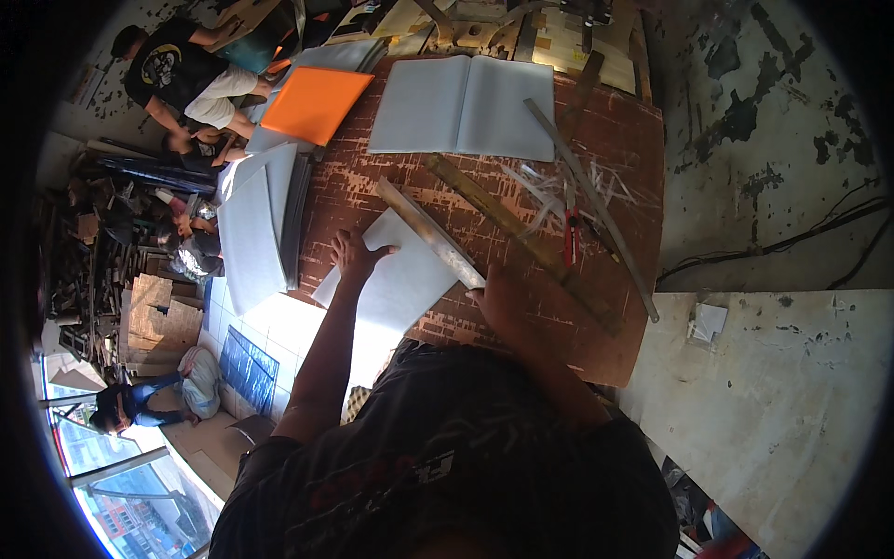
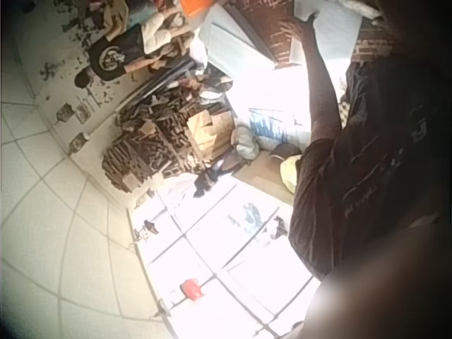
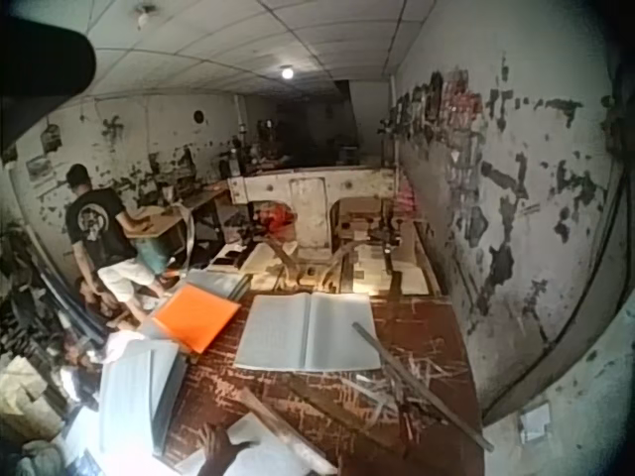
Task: The person trims the edge of a plastic sheet using a utility knife and a ruler, then folds the sheet and places it into a partially assembled folder, handling multiple sheets in sequence.
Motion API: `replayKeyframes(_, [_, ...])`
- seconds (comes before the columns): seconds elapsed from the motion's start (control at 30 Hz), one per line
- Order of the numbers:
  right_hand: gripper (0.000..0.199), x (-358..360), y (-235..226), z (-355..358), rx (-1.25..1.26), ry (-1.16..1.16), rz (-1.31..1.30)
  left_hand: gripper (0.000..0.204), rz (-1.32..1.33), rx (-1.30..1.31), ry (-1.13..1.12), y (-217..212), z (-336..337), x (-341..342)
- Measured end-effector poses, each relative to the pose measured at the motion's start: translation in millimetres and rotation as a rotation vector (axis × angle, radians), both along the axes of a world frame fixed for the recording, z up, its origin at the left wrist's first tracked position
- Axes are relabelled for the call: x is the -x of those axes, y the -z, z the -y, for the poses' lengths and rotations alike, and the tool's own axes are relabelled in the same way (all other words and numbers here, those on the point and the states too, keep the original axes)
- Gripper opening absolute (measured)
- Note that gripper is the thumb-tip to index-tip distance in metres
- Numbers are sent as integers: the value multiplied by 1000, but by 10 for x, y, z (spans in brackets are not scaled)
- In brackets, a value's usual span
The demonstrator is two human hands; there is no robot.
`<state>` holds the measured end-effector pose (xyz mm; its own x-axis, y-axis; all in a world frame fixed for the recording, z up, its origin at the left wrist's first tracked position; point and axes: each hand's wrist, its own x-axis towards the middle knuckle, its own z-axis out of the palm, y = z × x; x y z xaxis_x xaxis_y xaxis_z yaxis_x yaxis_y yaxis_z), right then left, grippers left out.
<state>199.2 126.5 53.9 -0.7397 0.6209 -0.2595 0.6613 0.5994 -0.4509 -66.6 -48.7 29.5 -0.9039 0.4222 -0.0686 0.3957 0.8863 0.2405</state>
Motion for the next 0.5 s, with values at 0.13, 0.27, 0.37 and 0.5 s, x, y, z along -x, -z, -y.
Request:
replayKeyframes(0.13, [40,-88,206,-1,62,-57,-308,81,-23,-94,22,208,205,191])
replayKeyframes(0.27, [32,-228,230,-101,64,64,-436,39,269,-467,133,30,221,263])
replayKeyframes(0.37, [37,-333,303,-246,-48,208,-456,29,281,-700,306,-293,161,167])
replayKeyframes(0.5, [47,-413,263,-394,-64,396,-350,20,424,-764,337,-464,225,248])
